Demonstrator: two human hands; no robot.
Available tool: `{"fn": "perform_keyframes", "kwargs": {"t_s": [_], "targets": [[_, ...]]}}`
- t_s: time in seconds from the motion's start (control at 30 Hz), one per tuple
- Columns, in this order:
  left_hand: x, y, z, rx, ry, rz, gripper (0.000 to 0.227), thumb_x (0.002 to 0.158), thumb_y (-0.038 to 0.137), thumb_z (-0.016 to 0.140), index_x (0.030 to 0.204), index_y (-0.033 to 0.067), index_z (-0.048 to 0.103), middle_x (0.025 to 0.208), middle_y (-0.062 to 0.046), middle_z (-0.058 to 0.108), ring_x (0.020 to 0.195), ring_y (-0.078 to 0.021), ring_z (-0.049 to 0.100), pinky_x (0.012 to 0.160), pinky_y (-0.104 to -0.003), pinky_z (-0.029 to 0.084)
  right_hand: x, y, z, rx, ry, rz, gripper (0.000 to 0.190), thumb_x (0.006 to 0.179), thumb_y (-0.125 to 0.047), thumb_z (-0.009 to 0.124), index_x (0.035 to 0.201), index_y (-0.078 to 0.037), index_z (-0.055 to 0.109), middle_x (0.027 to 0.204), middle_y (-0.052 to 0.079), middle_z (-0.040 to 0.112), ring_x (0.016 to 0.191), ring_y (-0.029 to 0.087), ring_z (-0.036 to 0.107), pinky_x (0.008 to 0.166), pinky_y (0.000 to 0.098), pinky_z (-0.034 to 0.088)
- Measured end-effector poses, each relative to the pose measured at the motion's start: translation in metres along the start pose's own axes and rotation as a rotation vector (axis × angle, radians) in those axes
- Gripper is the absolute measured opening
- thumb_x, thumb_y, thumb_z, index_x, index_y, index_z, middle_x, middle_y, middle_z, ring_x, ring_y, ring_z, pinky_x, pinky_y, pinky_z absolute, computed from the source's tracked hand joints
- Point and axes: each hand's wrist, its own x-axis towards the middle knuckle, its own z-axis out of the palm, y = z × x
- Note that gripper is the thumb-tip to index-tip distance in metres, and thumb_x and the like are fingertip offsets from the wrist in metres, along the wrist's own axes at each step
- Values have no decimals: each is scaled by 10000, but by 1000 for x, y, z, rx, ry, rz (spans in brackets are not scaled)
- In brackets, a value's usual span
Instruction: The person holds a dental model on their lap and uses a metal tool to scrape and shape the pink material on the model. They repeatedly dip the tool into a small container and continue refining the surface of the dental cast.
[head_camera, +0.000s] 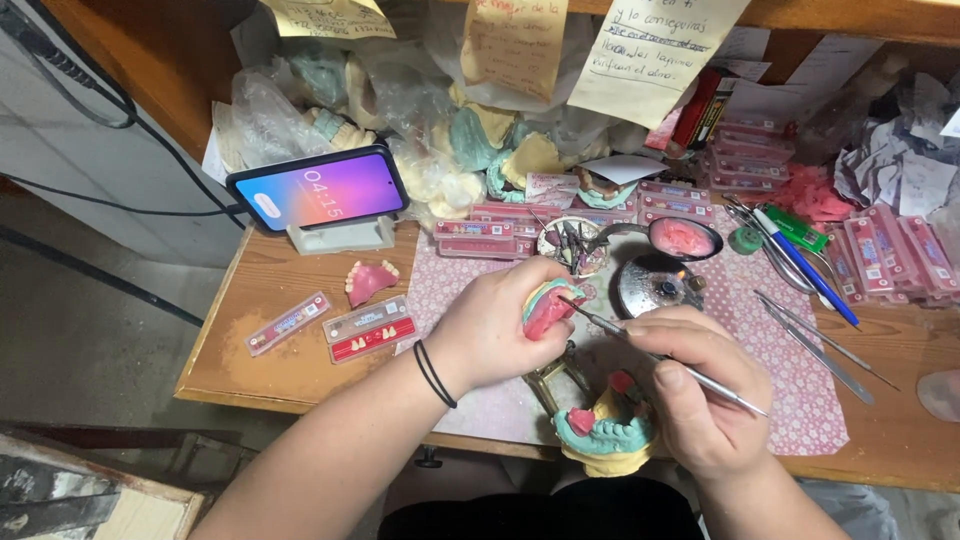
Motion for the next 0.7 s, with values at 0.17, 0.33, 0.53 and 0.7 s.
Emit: {"fn": "perform_keyframes", "kwargs": {"t_s": [0.17, 0.33, 0.53, 0.7], "targets": [[-1, 0, 1, -6, 19, 15, 404, 801, 291, 650, 1183, 164, 623, 940, -44, 774, 828, -271, 748, 775, -389, 568, 3, -3, 0, -53, -27, -68, 345, 1022, -251, 494, 1102, 16, 698, 1074, 175, 748, 981, 309, 726, 934, 397, 592], [-1, -1, 2, 6, 37, 12, 420, 780, 292, 643, 1183, 174, 624, 993, -50, 787, 885, -289, 758, 808, -389, 568, 6, -4, -1, -141, -57, -178, 307, 1015, -202, 494, 1091, 18, 694, 1074, 175, 753, 969, 341, 737, 926, 440, 605], [-2, 2, 0, -9, 17, 2, 403, 795, 293, 665, 1177, 175, 619, 936, -39, 777, 828, -275, 749, 763, -384, 565, 8, -8, -1, -168, -82, -283, 299, 1002, -190, 509, 1096, 33, 684, 1041, 188, 755, 900, 344, 747, 859, 421, 622], [-1, 2, -1, -6, 15, 0, 407, 796, 284, 664, 1184, 171, 621, 951, -39, 781, 838, -272, 755, 775, -383, 570, 9, -10, -1, -177, -88, -299, 296, 996, -186, 506, 1078, 28, 693, 1044, 202, 756, 910, 349, 760, 862, 420, 627]]}}
